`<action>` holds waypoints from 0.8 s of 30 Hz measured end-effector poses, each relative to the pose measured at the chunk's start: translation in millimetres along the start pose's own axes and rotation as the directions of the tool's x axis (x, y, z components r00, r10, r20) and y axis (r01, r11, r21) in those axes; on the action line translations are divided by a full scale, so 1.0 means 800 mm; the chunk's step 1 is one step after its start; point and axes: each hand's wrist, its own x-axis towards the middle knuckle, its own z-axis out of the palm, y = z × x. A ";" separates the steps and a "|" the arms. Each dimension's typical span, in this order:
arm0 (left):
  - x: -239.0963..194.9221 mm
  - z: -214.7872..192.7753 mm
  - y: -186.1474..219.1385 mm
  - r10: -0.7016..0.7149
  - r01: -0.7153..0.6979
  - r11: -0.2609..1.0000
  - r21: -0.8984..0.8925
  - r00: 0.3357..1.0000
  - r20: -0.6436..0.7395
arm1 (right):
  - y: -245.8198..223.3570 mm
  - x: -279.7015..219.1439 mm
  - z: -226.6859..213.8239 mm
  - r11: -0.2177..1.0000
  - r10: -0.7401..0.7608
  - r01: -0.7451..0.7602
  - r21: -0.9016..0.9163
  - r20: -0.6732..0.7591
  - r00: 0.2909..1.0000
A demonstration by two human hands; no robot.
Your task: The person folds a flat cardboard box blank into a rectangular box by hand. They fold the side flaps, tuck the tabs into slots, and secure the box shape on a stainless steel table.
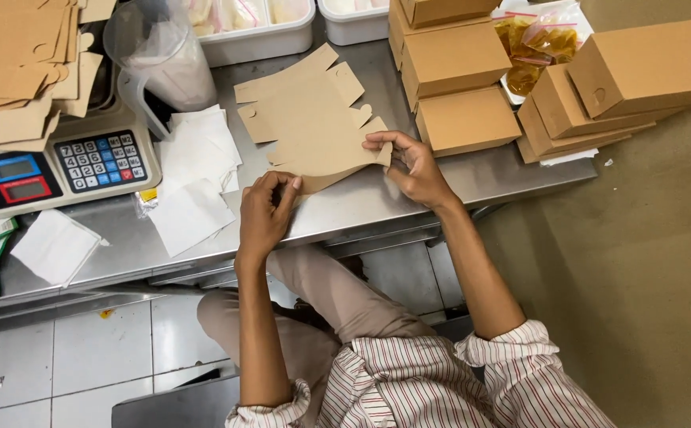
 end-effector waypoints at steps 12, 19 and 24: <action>-0.003 0.002 0.005 -0.015 0.015 1.000 0.003 0.998 -0.067 | -0.002 -0.002 0.004 0.866 -0.102 0.023 -0.500 -0.133 0.986; 0.000 0.011 0.018 0.046 -0.024 0.994 0.105 0.978 -0.205 | 0.004 -0.003 0.006 0.831 -0.141 0.008 -0.557 -0.197 0.970; 0.000 0.057 0.006 0.363 -0.138 0.829 0.541 0.870 -0.333 | 0.004 -0.003 0.011 0.821 -0.144 -0.013 -0.570 -0.230 0.963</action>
